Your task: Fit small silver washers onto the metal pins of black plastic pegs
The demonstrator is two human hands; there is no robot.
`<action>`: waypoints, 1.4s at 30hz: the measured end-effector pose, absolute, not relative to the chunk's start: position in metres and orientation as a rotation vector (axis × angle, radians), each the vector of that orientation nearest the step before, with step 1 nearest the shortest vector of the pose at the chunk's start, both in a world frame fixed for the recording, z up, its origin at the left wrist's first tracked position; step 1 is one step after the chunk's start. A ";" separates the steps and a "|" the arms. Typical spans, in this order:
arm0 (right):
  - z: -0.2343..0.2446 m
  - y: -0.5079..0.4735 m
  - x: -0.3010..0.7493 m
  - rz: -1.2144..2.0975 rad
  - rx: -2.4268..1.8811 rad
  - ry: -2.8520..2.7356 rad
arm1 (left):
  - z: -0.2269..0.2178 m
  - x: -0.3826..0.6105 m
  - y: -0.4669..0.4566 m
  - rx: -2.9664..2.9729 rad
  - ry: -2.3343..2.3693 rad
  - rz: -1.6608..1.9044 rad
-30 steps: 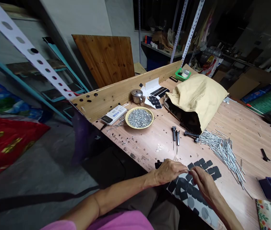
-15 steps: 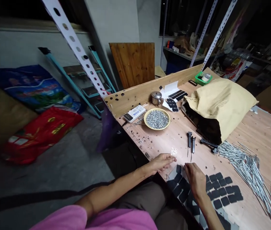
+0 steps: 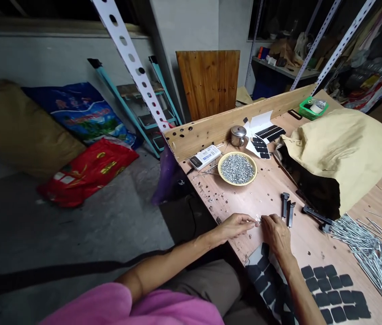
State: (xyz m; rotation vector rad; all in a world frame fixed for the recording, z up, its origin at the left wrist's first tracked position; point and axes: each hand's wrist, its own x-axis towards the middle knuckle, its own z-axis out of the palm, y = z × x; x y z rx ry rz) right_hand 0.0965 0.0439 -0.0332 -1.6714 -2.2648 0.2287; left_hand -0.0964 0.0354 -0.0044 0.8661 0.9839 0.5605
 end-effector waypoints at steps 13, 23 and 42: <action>0.006 0.011 0.081 0.724 -1.578 -1.301 | 0.011 -0.090 0.029 0.950 0.873 0.644; 0.029 -0.015 0.084 0.894 -1.545 -1.149 | 0.013 -0.074 0.020 1.050 0.770 0.661; 0.031 -0.029 0.100 0.753 -1.419 -1.602 | 0.018 -0.072 0.017 1.013 0.670 0.488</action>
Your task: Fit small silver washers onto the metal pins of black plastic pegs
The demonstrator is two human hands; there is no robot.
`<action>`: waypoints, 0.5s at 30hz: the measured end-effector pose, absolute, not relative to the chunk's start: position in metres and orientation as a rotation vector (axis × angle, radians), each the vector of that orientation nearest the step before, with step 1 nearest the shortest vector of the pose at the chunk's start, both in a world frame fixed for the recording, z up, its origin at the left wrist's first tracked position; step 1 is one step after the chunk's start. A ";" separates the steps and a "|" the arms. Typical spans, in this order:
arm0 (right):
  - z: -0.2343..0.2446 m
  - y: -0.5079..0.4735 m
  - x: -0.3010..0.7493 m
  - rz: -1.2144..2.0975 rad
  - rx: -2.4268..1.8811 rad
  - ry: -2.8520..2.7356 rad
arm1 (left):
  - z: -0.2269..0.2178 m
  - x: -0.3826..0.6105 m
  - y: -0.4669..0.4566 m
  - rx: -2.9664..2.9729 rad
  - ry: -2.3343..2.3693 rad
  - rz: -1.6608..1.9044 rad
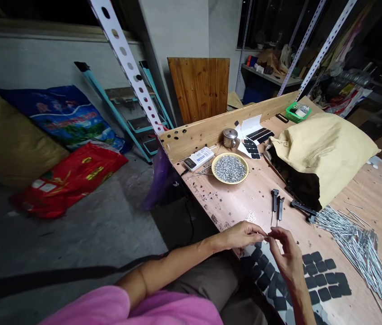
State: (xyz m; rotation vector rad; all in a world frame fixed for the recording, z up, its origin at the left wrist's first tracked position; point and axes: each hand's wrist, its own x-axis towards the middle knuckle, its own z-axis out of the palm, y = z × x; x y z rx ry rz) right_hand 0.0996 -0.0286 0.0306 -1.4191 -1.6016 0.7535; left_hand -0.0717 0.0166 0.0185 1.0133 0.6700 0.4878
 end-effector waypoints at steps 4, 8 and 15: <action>0.029 -0.026 0.104 1.169 -1.303 -1.434 | 0.011 -0.077 0.023 0.856 0.517 0.293; 0.023 -0.028 0.103 1.279 -1.274 -1.218 | 0.013 -0.078 0.023 0.918 0.457 0.310; 0.015 -0.030 0.095 1.163 -1.378 -0.958 | 0.026 -0.070 0.018 1.052 0.538 0.478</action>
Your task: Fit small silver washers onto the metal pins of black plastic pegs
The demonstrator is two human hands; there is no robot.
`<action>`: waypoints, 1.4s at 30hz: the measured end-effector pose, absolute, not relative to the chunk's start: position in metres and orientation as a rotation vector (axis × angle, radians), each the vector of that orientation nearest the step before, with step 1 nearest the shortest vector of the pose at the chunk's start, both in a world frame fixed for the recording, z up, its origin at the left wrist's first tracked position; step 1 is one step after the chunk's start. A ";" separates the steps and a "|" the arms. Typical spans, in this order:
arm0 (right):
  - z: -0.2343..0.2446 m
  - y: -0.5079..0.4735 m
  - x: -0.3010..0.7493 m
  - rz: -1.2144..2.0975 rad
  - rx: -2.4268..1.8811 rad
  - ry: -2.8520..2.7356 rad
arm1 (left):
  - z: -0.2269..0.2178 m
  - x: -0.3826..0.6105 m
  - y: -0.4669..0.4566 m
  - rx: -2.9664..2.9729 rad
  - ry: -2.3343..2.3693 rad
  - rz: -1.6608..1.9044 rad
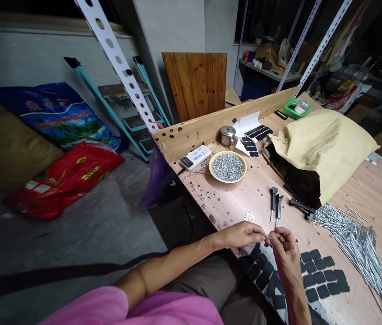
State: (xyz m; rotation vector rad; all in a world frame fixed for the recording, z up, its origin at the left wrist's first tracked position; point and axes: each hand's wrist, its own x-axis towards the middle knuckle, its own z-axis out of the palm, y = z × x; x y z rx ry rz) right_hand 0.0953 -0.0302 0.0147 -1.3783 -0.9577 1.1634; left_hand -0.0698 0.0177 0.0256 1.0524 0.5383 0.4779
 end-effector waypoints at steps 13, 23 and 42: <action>0.018 -0.041 0.088 0.692 -1.365 -1.013 | 0.019 -0.057 0.014 1.344 0.748 0.558; 0.001 -0.044 0.100 0.277 -1.334 -1.353 | 0.024 -0.050 0.006 1.232 0.781 0.572; 0.045 -0.055 0.120 0.265 -1.419 -1.830 | 0.034 -0.050 0.004 1.287 0.753 0.482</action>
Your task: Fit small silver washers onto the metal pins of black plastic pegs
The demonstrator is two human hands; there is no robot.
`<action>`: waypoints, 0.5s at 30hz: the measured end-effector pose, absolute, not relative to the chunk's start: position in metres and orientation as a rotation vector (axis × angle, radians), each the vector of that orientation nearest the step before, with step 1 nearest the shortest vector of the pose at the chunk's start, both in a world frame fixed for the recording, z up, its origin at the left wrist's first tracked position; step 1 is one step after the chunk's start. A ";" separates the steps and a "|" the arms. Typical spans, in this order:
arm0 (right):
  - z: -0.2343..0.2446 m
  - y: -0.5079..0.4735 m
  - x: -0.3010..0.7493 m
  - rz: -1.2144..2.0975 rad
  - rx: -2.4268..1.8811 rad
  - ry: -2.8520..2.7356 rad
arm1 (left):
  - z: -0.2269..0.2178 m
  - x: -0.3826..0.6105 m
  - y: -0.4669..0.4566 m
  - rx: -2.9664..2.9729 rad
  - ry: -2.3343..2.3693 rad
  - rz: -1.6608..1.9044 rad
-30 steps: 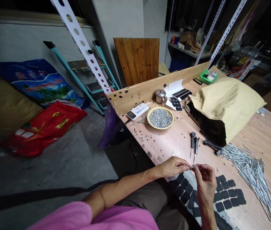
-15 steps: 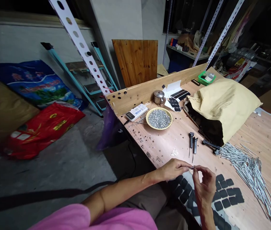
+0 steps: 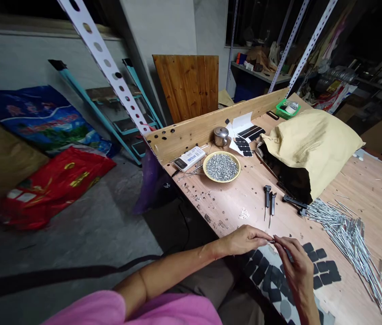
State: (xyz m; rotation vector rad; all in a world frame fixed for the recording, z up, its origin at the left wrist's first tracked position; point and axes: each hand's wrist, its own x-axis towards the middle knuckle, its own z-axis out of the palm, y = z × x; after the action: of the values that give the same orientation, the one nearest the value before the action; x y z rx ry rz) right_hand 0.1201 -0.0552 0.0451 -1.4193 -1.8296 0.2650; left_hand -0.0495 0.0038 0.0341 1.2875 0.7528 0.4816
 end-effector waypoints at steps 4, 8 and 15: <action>0.052 -0.058 0.131 0.374 -1.401 -1.935 | 0.035 -0.053 0.004 1.309 0.700 0.419; 0.060 -0.059 0.133 0.333 -1.352 -2.053 | 0.033 -0.052 0.003 1.330 0.655 0.395; 0.064 -0.060 0.131 0.158 -1.296 -2.137 | 0.034 -0.046 -0.002 1.507 0.664 0.483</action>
State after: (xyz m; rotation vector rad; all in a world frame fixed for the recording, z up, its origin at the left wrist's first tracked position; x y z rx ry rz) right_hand 0.1309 -0.0604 0.0636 -1.2961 -2.1371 0.1584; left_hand -0.0463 -0.0016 0.0337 1.5071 0.6641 0.4834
